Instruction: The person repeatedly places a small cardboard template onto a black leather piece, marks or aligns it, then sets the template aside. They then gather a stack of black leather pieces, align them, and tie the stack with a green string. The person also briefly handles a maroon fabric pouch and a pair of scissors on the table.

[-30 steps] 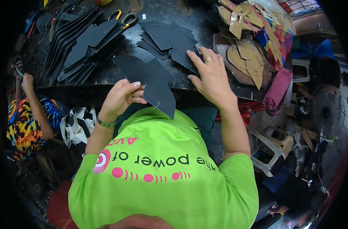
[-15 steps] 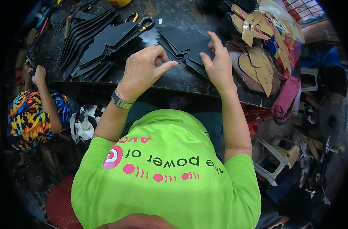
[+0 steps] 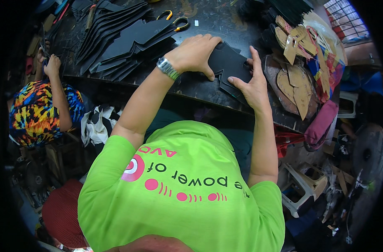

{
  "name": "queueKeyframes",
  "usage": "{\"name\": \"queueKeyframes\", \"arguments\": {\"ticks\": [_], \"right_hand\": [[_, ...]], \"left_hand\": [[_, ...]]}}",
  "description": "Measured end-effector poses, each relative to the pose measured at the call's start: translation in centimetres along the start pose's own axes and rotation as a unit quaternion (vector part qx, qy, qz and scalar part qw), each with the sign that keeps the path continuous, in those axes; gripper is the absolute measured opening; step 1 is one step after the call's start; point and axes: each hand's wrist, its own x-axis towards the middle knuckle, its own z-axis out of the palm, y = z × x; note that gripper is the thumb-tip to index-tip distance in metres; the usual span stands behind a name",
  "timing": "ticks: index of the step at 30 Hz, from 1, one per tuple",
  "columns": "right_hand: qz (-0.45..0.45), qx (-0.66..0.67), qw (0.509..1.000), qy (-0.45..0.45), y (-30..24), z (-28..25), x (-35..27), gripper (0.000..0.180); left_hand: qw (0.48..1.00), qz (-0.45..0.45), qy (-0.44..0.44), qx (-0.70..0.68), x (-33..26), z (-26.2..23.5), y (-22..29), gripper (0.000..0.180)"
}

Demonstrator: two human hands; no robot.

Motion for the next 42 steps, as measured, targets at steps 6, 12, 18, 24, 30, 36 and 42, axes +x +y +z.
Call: {"name": "queueKeyframes", "arguments": {"ticks": [6,12,18,24,30,36,42], "right_hand": [[0.052,0.104,0.993,-0.028,-0.3,-0.6,0.0,0.104],[-0.012,0.115,0.992,-0.043,-2.7,-0.8,-0.7,0.094],[-0.153,-0.095,0.984,0.006,-2.5,-0.5,-2.0,0.083],[-0.023,0.112,0.991,-0.066,-1.1,-1.0,0.8,0.074],[0.007,-0.157,0.987,-0.017,-2.7,-0.3,2.5,0.071],[-0.252,-0.192,0.949,0.010,-6.0,2.9,5.4,0.050],[-0.326,-0.111,0.933,-0.101,-8.4,9.5,11.1,0.044]], "left_hand": [[0.981,0.049,0.159,-0.095,-3.6,2.7,0.2,0.098],[0.964,0.054,0.239,-0.101,-4.9,3.0,1.0,0.105],[0.936,0.091,0.329,-0.086,-5.4,3.7,1.0,0.103],[0.930,0.075,0.331,-0.141,-6.8,3.2,1.7,0.090],[0.918,0.050,0.379,-0.103,-12.9,-2.4,-1.7,0.050],[0.923,-0.150,0.355,0.013,-17.4,-6.0,-9.1,0.058],[0.931,-0.154,0.316,-0.100,-18.3,-5.1,-11.5,0.051]]}}
